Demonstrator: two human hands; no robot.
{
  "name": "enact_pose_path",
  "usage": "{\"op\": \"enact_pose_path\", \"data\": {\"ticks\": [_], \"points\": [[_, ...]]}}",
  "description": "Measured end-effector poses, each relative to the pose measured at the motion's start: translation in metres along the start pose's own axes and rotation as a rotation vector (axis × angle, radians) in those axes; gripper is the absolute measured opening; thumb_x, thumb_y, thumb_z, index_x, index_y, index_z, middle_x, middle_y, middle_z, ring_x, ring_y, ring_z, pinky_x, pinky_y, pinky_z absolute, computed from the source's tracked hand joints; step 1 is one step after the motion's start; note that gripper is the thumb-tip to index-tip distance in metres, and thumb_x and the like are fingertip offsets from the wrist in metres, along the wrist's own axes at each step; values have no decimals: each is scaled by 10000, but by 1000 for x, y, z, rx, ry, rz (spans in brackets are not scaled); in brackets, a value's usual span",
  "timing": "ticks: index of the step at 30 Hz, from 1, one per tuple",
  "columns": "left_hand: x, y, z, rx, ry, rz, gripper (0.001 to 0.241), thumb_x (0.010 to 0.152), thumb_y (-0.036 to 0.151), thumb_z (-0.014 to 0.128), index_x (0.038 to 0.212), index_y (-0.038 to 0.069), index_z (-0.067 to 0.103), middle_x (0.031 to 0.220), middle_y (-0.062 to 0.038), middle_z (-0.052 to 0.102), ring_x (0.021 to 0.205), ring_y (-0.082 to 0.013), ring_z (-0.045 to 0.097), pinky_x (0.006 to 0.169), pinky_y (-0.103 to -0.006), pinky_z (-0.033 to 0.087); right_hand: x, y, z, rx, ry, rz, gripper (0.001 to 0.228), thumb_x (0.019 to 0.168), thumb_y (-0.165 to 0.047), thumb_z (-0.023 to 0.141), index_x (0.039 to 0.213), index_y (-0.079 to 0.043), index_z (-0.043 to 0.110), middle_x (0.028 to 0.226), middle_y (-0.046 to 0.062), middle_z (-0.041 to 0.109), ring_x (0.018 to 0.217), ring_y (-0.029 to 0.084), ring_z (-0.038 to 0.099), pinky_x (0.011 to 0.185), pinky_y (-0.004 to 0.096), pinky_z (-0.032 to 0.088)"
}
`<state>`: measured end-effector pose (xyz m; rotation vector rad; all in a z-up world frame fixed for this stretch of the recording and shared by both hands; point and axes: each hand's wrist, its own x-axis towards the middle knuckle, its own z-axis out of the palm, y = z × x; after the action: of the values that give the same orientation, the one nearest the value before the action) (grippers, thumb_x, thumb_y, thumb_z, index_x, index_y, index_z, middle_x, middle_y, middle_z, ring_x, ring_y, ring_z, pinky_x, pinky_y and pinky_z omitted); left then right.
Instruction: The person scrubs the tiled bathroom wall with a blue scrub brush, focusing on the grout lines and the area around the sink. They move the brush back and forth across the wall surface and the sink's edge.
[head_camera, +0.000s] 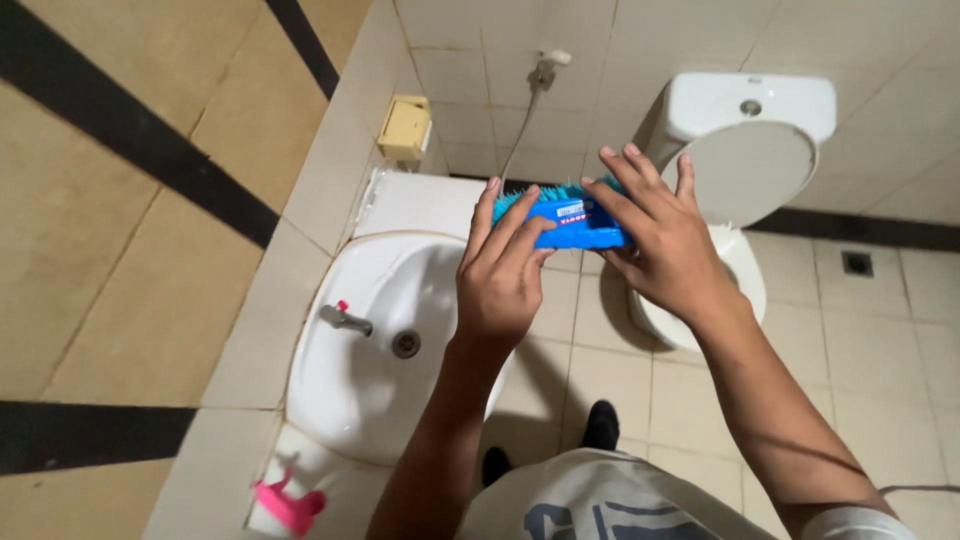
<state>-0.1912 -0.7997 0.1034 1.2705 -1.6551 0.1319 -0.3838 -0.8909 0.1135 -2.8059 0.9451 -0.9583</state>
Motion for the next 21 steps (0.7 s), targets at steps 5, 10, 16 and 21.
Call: {"op": "enact_pose_path", "data": {"ticks": [5, 10, 16, 21], "points": [[16, 11, 46, 30, 42, -19, 217, 873, -54, 724, 1084, -7, 699, 1384, -144, 642, 1443, -459, 479, 1147, -490, 486, 2, 47, -14, 39, -2, -53, 747, 729, -109, 846, 1427, -154, 582, 1590, 123, 457, 1490, 372, 412, 1165, 748, 239], [31, 12, 85, 68, 57, -36, 211, 870, -54, 727, 1072, -2, 696, 1358, -137, 651, 1433, -452, 494, 1144, -489, 495, 5, 86, -21, 124, -28, -57, 737, 710, -87, 820, 1404, -145, 581, 1597, 144, 427, 1477, 382, 402, 1163, 736, 219], [44, 6, 112, 113, 39, -114, 211, 862, -28, 744, 1063, 16, 699, 1355, -121, 654, 1430, -429, 497, 1116, -455, 514, 18, 118, -16, 148, -35, -75, 706, 753, -119, 830, 1414, -154, 585, 1609, 130, 420, 1491, 389, 391, 1180, 708, 222], [49, -19, 112, 157, 78, -115, 228, 901, 28, 745, 1101, 67, 642, 1373, -97, 638, 1446, -436, 482, 1105, -475, 502, 48, 131, 9, 218, -58, -111, 733, 716, -130, 832, 1405, -178, 587, 1606, 114, 422, 1489, 389, 393, 1191, 704, 230]]}}
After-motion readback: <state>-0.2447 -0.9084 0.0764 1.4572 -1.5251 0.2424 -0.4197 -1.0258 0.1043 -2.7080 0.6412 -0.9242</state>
